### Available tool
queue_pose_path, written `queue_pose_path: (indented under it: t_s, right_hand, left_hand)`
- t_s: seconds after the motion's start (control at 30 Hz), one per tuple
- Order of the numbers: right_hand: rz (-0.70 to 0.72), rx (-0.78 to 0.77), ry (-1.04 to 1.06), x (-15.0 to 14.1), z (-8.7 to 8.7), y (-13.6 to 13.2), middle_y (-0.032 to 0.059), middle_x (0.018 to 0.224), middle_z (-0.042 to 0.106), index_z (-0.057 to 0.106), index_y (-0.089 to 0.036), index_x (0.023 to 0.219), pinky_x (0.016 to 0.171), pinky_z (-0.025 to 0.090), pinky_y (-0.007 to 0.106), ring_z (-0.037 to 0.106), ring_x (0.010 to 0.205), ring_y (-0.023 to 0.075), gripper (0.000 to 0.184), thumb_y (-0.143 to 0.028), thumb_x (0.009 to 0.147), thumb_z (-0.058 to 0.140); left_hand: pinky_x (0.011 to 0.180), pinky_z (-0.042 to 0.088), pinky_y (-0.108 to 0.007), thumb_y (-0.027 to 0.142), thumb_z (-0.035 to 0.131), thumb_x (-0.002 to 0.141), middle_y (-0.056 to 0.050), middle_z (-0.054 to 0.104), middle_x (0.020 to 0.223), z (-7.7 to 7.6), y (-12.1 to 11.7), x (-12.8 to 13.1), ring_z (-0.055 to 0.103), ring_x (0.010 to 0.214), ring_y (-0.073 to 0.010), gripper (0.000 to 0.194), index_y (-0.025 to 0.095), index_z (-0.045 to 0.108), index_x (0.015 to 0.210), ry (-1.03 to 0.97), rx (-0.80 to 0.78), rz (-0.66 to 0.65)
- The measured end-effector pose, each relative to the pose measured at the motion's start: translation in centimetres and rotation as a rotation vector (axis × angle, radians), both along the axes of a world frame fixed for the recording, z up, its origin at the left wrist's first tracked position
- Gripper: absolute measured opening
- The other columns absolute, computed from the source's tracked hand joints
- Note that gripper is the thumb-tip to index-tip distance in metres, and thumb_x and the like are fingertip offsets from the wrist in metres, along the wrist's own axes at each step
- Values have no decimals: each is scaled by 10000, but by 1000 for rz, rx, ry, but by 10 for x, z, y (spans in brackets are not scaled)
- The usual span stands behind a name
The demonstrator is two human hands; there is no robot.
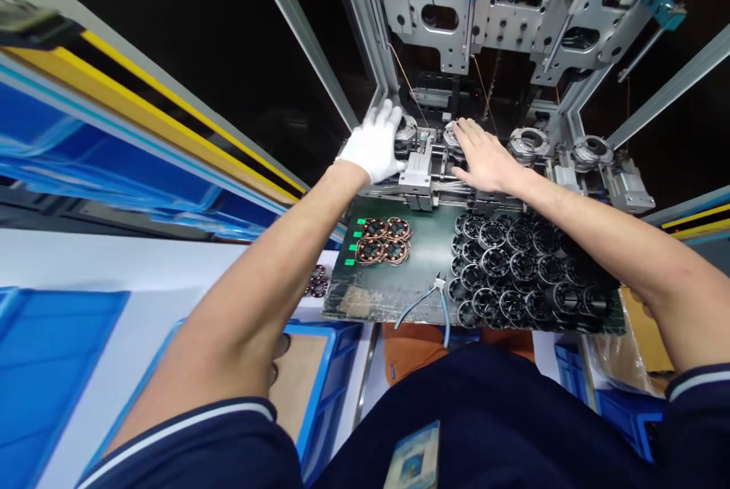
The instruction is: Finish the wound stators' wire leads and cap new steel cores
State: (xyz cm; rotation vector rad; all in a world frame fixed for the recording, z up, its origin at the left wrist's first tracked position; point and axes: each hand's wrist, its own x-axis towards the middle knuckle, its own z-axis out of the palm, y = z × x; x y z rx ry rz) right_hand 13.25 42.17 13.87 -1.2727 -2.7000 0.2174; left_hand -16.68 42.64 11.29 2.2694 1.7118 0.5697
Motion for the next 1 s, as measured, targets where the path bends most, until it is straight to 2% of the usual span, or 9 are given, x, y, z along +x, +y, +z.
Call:
queue_pose_path:
  t_s: [0.17,0.27,0.33,0.43,0.5,0.6,0.7,0.8,1.0]
  right_hand:
    - [-48,-49,-64,-7,30,-11,195,1938,237,304,-97,1835,1473,205,700,201,1819,413,904,-453,1058,600]
    - [36,2,34,26,68,-58,105,1940,286,391,-206,1816,1500,195,615,213,1822,357,791,-511,1113,585]
    - [82,88,223,68,89,-111,64,1886,419,501,-281,1755,1495,269,546,349,1771,305,682,-589,1149,561]
    - [-18,187,418,143,97,-203,84,1662,681,729,-304,1481,1357,490,621,627,1560,354,422,-513,1116,698]
    - [-110,284,410,185,81,-254,123,1554,744,795,-282,1245,1243,573,661,715,1428,388,258,-446,1048,819]
    - [-199,271,257,220,38,-302,190,1650,658,789,-246,1157,1270,522,747,591,1571,470,291,-451,985,904]
    - [-252,233,112,223,-1,-318,227,1747,563,788,-223,1199,1318,403,854,463,1668,531,312,-398,977,919]
    - [-262,229,73,219,-10,-320,199,1780,542,789,-228,1130,1323,347,888,455,1677,524,150,-305,1024,862]
    - [-168,221,322,224,47,-303,95,1375,815,730,-270,1108,1055,612,605,756,1227,353,150,-374,1059,827]
  left_hand:
    - [1495,141,-752,776,1030,517,-45,298,1948,25,24,0,216,1783,-440,1454,168,455,1707,-115,-169,108]
    - [1494,44,-802,722,1124,427,-4,216,1959,54,5,9,145,1781,-464,1615,184,347,1737,-112,-133,129]
    - [1510,8,-765,626,1170,404,23,104,1977,69,-44,27,78,1795,-467,1694,290,256,1790,-123,1,87]
    - [1435,318,-735,602,998,821,-87,381,1893,75,-155,78,363,1723,-462,1052,312,511,1706,-156,519,-293]
    - [1375,414,-717,482,907,966,-92,499,1826,67,-223,124,453,1686,-442,625,337,667,1524,-108,542,-462]
    - [1288,523,-690,426,928,959,-143,580,1774,44,-276,195,515,1654,-480,521,303,751,1434,2,391,-597]
    - [1292,512,-726,357,919,965,-209,545,1796,21,-276,241,508,1662,-523,471,217,798,1398,85,289,-584]
    - [1298,507,-735,258,917,947,-193,549,1796,15,-266,255,506,1667,-523,242,197,856,1173,125,265,-566]
    - [967,705,-499,357,924,947,-80,861,1304,54,-260,217,837,1152,-344,217,255,756,1039,-158,143,-321]
